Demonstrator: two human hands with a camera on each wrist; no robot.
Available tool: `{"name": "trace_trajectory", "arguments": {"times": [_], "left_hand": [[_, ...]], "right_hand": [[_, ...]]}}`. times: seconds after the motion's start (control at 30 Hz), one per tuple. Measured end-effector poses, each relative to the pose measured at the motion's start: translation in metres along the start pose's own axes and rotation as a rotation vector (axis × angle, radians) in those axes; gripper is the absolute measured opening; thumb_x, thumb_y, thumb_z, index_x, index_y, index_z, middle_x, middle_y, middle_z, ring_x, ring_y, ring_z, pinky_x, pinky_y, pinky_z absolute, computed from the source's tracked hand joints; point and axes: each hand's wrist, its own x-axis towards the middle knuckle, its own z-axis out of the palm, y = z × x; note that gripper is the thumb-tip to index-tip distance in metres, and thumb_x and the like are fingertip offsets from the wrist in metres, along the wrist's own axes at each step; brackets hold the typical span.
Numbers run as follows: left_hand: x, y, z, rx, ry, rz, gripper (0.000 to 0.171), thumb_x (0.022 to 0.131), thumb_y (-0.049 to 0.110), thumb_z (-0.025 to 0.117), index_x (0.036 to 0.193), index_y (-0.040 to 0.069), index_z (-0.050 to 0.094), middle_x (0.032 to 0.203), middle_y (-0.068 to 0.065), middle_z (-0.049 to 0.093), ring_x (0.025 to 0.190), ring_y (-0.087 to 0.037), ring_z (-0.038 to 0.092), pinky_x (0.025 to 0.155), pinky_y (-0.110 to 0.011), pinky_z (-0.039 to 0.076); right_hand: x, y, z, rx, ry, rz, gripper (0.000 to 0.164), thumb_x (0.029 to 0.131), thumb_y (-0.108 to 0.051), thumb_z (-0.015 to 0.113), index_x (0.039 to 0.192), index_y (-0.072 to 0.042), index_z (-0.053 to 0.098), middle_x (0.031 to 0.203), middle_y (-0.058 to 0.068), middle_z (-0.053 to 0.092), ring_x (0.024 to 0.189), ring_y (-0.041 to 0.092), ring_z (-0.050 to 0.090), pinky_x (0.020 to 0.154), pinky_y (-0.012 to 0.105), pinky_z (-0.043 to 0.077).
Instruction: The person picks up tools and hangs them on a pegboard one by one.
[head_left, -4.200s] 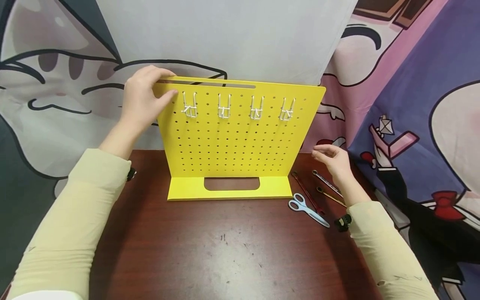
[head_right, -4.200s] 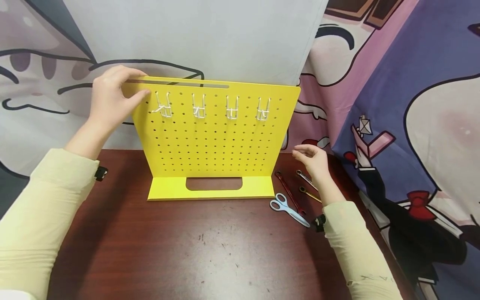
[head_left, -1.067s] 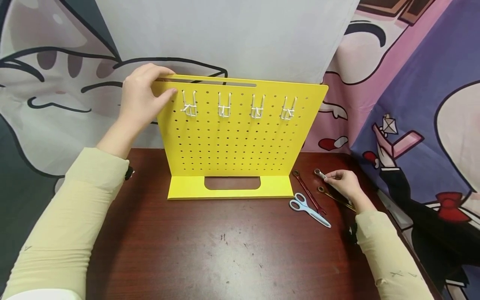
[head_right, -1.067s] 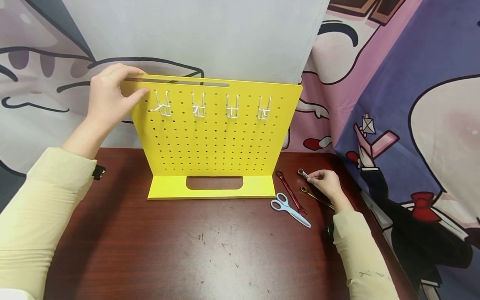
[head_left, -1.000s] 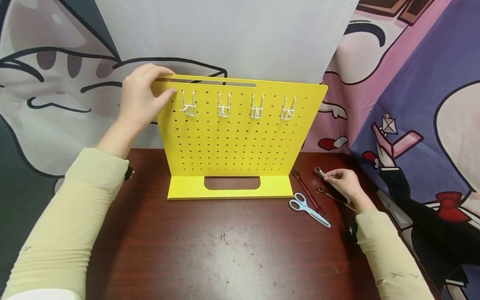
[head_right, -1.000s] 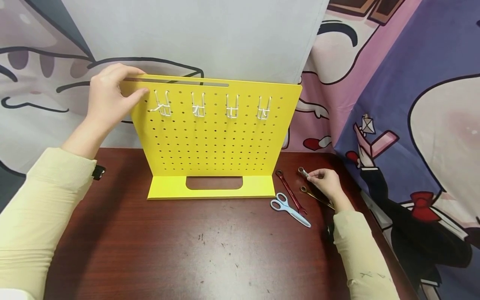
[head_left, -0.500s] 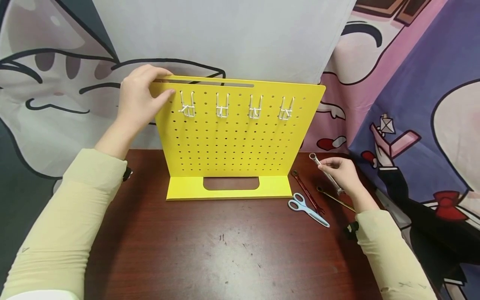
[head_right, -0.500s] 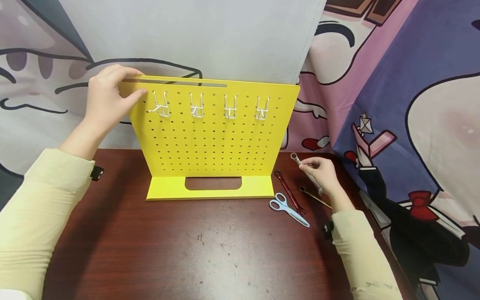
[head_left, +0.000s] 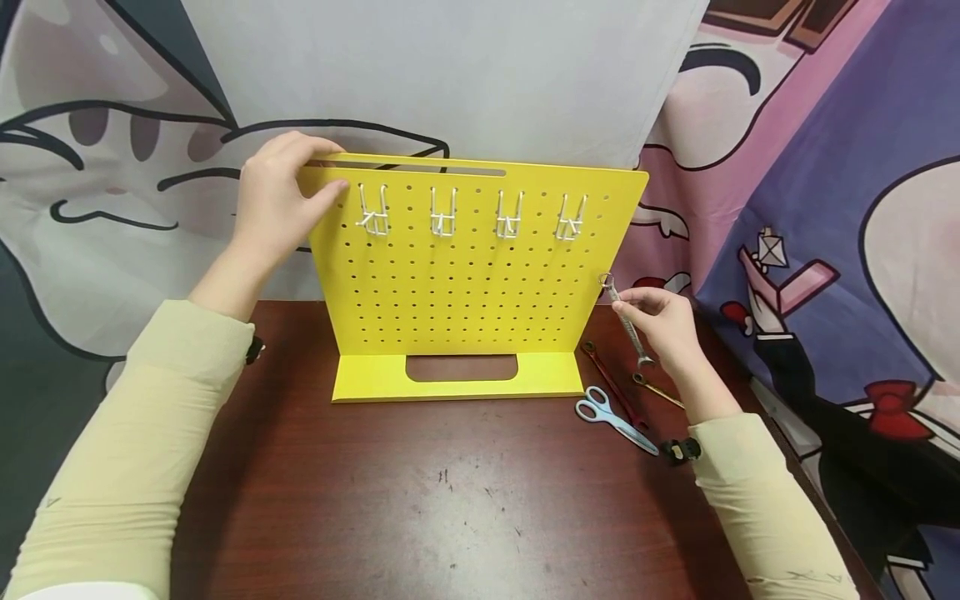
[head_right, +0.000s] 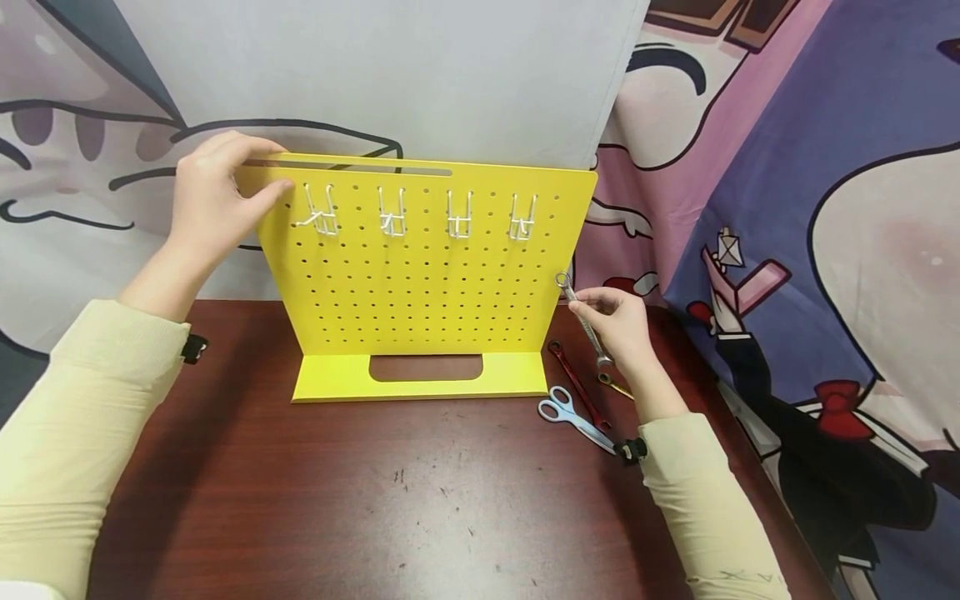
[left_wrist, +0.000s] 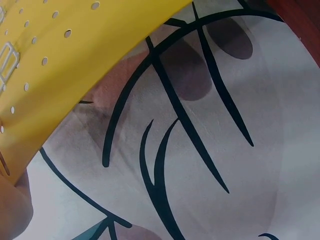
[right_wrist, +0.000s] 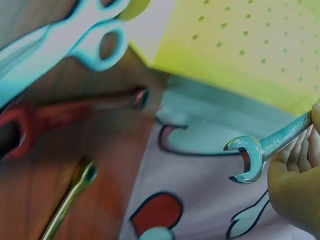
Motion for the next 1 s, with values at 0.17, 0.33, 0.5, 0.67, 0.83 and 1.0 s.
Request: {"name": "trace_trajectory", "arguments": {"times": [0.17, 0.33, 0.5, 0.67, 0.83, 1.0], "left_hand": [[0.000, 0.000, 0.001, 0.001, -0.001, 0.000, 0.032, 0.095, 0.004, 0.077, 0.126, 0.001, 0.073, 0.124, -0.020, 0.074, 0.121, -0.036, 0.063, 0.109, -0.048, 0.046], [0.000, -0.001, 0.001, 0.004, -0.002, -0.001, 0.032, 0.095, 0.005, 0.077, 0.126, 0.002, 0.073, 0.124, -0.020, 0.074, 0.120, -0.037, 0.063, 0.108, -0.048, 0.046], [0.001, -0.001, 0.002, 0.005, -0.002, 0.001, 0.032, 0.095, 0.005, 0.077, 0.126, 0.002, 0.073, 0.124, -0.020, 0.074, 0.120, -0.037, 0.063, 0.108, -0.048, 0.046], [0.001, -0.002, 0.002, 0.008, 0.004, 0.012, 0.031, 0.095, 0.004, 0.077, 0.126, 0.001, 0.074, 0.123, -0.020, 0.074, 0.120, -0.037, 0.063, 0.107, -0.048, 0.046], [0.001, -0.003, 0.003, 0.010, 0.010, 0.019, 0.031, 0.095, 0.004, 0.077, 0.125, 0.001, 0.074, 0.122, -0.020, 0.074, 0.120, -0.037, 0.064, 0.108, -0.049, 0.046], [0.001, -0.004, 0.002, 0.009, 0.014, 0.016, 0.031, 0.095, 0.005, 0.077, 0.125, 0.001, 0.074, 0.123, -0.020, 0.074, 0.121, -0.037, 0.064, 0.108, -0.049, 0.046]], "right_hand": [[-0.001, -0.019, 0.013, 0.175, 0.014, -0.046, 0.010, 0.098, -0.010, 0.076, 0.106, -0.004, 0.077, 0.080, -0.020, 0.073, 0.076, 0.000, 0.067, 0.070, 0.015, 0.054], [-0.005, -0.041, 0.023, 0.339, 0.029, -0.087, 0.015, 0.096, -0.003, 0.076, 0.093, -0.017, 0.079, 0.077, -0.012, 0.076, 0.072, 0.004, 0.073, 0.068, 0.016, 0.056], [-0.009, -0.057, 0.030, 0.402, 0.063, -0.098, 0.017, 0.095, -0.004, 0.077, 0.092, -0.020, 0.080, 0.082, -0.011, 0.077, 0.076, 0.005, 0.069, 0.071, 0.016, 0.056], [-0.010, -0.069, 0.038, 0.449, 0.076, -0.110, 0.021, 0.095, -0.001, 0.076, 0.090, -0.021, 0.080, 0.083, -0.012, 0.077, 0.077, 0.003, 0.067, 0.070, 0.017, 0.055], [-0.008, -0.077, 0.045, 0.503, 0.076, -0.117, 0.025, 0.094, 0.002, 0.075, 0.088, -0.022, 0.081, 0.082, -0.011, 0.078, 0.075, 0.002, 0.069, 0.064, 0.017, 0.057], [-0.003, -0.080, 0.052, 0.534, 0.088, -0.130, 0.025, 0.094, 0.002, 0.075, 0.088, -0.021, 0.081, 0.082, -0.011, 0.077, 0.077, 0.003, 0.068, 0.067, 0.019, 0.055]]}}
